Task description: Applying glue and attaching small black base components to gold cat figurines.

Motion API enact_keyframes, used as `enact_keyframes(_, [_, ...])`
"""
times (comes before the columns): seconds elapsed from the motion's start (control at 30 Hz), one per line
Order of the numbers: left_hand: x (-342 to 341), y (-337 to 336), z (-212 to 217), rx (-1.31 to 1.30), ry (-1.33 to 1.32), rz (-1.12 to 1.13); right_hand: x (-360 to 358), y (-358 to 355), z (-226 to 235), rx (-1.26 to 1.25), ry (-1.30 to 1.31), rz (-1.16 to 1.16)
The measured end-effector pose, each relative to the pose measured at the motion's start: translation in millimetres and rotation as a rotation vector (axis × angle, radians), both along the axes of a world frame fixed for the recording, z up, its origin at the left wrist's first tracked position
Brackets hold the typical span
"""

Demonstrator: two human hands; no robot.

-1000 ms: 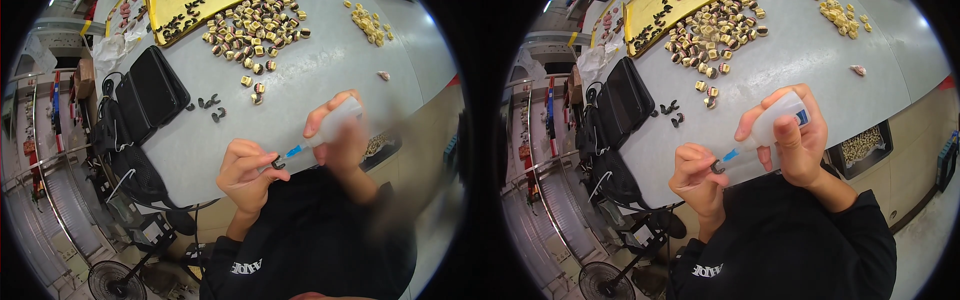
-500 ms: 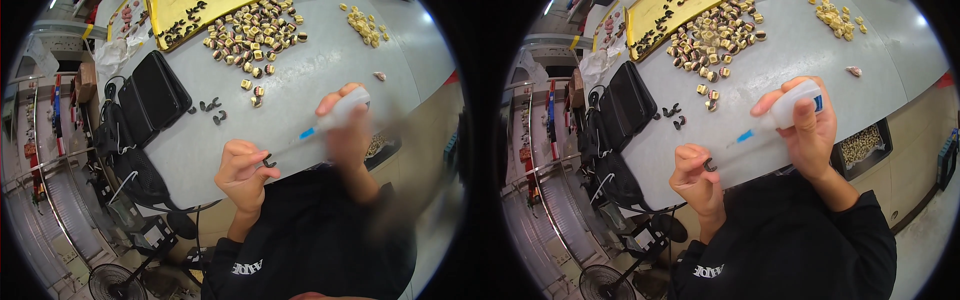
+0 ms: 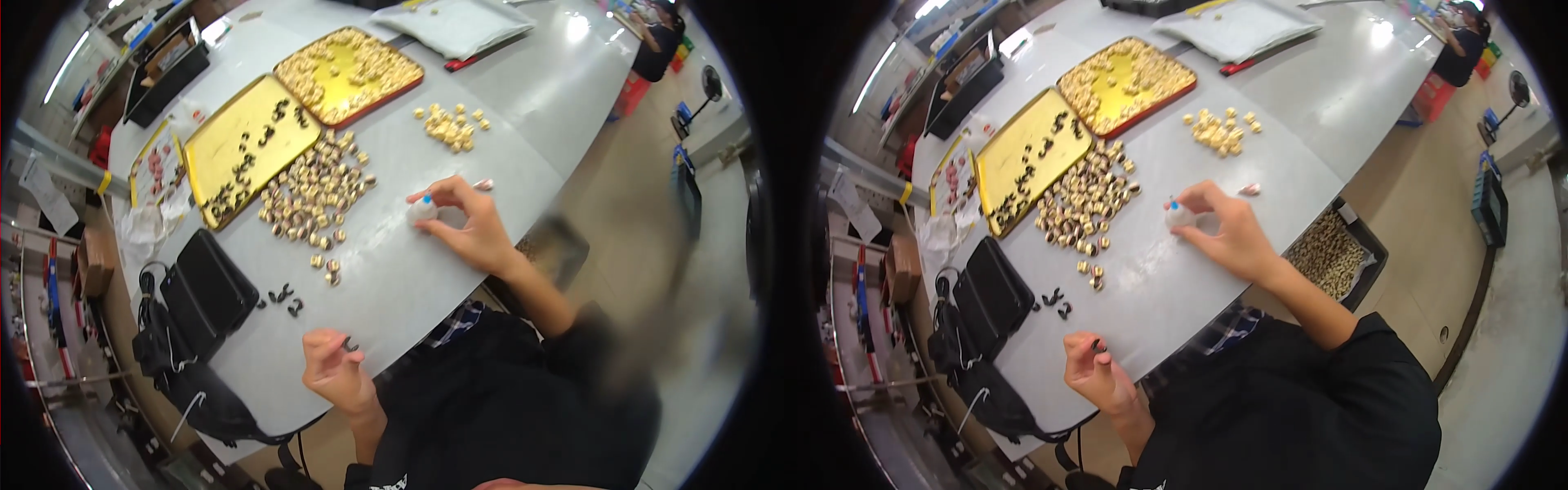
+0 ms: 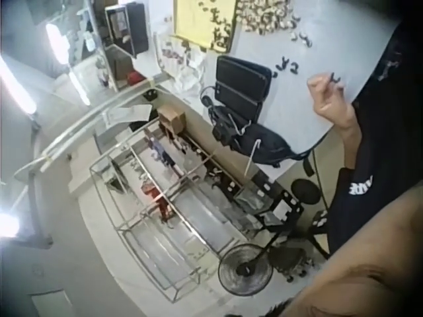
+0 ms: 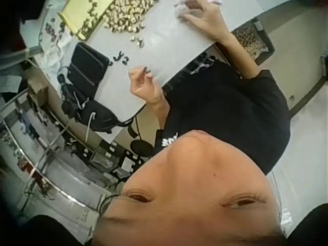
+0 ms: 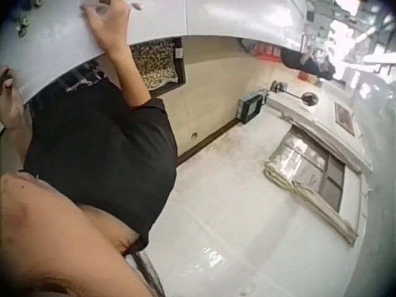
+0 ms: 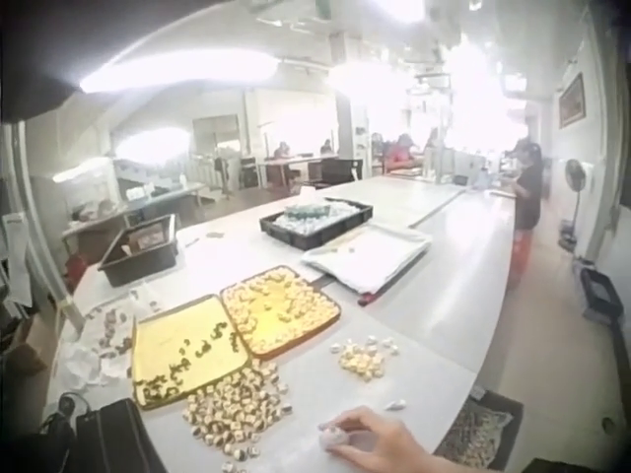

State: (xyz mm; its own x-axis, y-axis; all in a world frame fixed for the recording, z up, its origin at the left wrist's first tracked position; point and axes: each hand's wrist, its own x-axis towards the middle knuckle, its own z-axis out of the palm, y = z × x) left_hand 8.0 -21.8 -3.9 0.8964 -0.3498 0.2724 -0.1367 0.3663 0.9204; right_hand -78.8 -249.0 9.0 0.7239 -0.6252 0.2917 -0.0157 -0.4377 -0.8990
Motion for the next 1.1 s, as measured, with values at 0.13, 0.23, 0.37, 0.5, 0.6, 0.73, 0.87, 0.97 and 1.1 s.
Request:
enact_keyframes(0.13, [0, 2, 0, 0.009, 0.003, 0.007, -8, -11, 17, -0.158, -0.086, -0.093])
enact_keyframes(0.23, [0, -1, 1, 0.002, -0.015, -0.007, -17, -51, 26, -0.385, 0.076, -0.368])
enact_keyframes(0.37, [0, -2, -1, -0.008, -0.024, -0.023, -12, -93, 17, -0.393, 0.224, -0.419])
enact_keyframes(0.5, [-2, 1, 0, -0.004, -0.040, -0.025, -9, -99, 15, -0.266, 0.222, -0.296])
enact_keyframes(0.6, [-2, -2, 2, -0.006, -0.046, -0.026, -17, -100, 19, -0.224, 0.160, -0.286])
enact_keyframes(0.73, [-1, 3, -3, 0.000, -0.046, -0.011, -27, -75, 29, -0.079, -0.088, -0.289])
enact_keyframes(0.87, [-1, 4, -2, 0.038, -0.120, 0.025, -34, -7, 40, 0.243, -0.412, 0.033])
enact_keyframes(0.97, [-3, 0, 2, 0.067, -0.251, 0.030, -40, 50, 38, 0.450, -0.360, 0.248])
enact_keyframes(1.1, [1, -8, 8, 0.069, -0.183, -0.114, -28, 81, 35, 0.790, -0.240, 0.386])
